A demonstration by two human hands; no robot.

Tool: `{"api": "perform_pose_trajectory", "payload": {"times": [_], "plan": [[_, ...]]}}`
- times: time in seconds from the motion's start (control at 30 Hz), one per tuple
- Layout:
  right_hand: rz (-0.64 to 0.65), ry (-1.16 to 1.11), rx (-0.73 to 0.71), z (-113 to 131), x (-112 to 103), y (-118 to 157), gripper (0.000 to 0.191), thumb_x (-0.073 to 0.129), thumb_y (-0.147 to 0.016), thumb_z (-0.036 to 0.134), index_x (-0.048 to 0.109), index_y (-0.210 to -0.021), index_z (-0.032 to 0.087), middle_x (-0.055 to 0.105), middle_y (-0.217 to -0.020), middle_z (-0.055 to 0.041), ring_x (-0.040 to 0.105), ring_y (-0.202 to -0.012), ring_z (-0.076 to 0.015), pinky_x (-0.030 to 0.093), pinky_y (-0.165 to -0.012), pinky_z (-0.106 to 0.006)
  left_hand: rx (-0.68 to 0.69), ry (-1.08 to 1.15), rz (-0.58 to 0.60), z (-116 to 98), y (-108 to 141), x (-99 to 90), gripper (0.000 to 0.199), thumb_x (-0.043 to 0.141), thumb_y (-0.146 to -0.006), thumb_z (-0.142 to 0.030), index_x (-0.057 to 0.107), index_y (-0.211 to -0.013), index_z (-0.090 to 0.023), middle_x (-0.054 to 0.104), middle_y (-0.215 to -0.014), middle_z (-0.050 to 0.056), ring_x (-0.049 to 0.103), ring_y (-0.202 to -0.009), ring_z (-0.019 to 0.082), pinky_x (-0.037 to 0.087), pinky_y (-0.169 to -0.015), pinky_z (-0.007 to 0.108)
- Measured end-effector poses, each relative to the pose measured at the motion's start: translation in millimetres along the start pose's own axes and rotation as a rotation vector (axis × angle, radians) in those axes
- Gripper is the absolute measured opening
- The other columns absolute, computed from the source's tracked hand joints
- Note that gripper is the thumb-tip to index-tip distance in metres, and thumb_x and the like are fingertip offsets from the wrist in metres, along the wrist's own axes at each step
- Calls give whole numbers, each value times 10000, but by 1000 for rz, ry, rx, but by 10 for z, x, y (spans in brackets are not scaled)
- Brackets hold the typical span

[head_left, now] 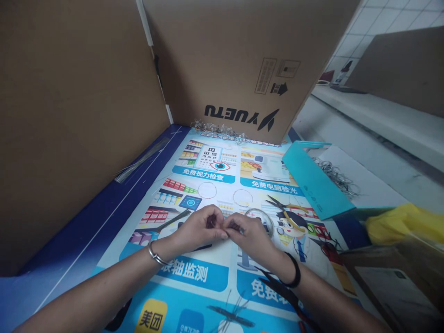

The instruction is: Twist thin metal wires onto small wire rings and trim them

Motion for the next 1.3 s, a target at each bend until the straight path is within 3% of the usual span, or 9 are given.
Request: {"api": "perform_pose_trajectory", "payload": {"times": [0.33, 0.53, 0.7, 0.9, 0.97, 1.03, 1.13, 1.23, 1.3], "plan": [[28, -477, 98, -131, 62, 20, 43, 653, -734, 211, 627, -717, 182, 639, -677, 12, 577, -620, -116, 432, -575, -225, -165, 59, 156, 128, 14, 122, 205, 669, -706, -265, 534, -826, -168, 521, -639, -48, 478, -545, 89, 354, -518, 214], [-46, -299, 59, -81, -76, -18, 65, 674, -709, 222, 636, -751, 189, 590, -733, 4, 541, -662, -117, 414, -597, -233, -196, 14, 136, 114, 29, 126, 181, 644, -706, -242, 500, -638, -156, 447, -537, -64, 380, -475, 62, 284, -467, 202], [-85, -206, 23, -37, -220, -18, 109, 569, -807, 267, 609, -745, 186, 582, -714, 4, 527, -672, -119, 407, -625, -236, -124, -111, 84, 69, 44, 89, 179, 591, -726, -227, 465, -618, -158, 417, -548, -64, 353, -515, 67, 287, -508, 203], [-10, -402, 233, -186, -186, -11, 212, 577, -806, 361, 642, -716, 181, 590, -628, 10, 524, -622, -124, 408, -599, -244, -88, -182, 112, 32, 36, 81, 142, 535, -752, -202, 450, -646, -161, 429, -590, -58, 366, -551, 73, 300, -540, 200], [1, -446, 218, -195, -181, -15, 228, 591, -800, 380, 657, -718, 178, 617, -664, -5, 548, -651, -135, 422, -631, -257, -97, -224, 132, -7, 49, 69, 142, 536, -762, -205, 456, -655, -159, 442, -601, -55, 376, -560, 74, 310, -551, 205], [15, -410, 96, -135, -192, -19, 238, 595, -804, 382, 666, -698, 182, 637, -718, -19, 568, -698, -142, 432, -669, -264, -111, -316, 161, -39, 109, 49, 128, 538, -776, -214, 479, -676, -159, 467, -612, -51, 399, -565, 79, 318, -553, 209], [202, -271, -106, 19, -116, 22, 230, 553, -848, 354, 700, -770, 197, 659, -792, -33, 589, -755, -141, 435, -696, -250, -47, -617, 206, -65, 323, 27, 77, 515, -801, -187, 535, -730, -166, 545, -664, -29, 475, -613, 104, 341, -576, 225], [512, -90, -188, 131, 50, 131, 222, 512, -878, 323, 702, -934, 222, 673, -840, -33, 600, -782, -140, 430, -708, -239, 74, -1021, 225, -50, 647, 62, 114, 486, -804, -123, 581, -835, -177, 609, -792, 22, 542, -697, 153, 380, -611, 255], [608, 31, -215, 172, 119, 193, 237, 500, -884, 327, 685, -996, 228, 675, -859, -36, 602, -802, -150, 429, -718, -244, 78, -1229, 216, -14, 846, 97, 147, 476, -786, -68, 577, -826, -167, 610, -797, 44, 557, -702, 177, 403, -599, 268]]}}
Point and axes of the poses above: each hand's wrist, its own y-axis away from the middle knuckle, its own x-axis out of the palm, z = x × y, the point moved 5 cm from there along -y, towards the middle knuckle
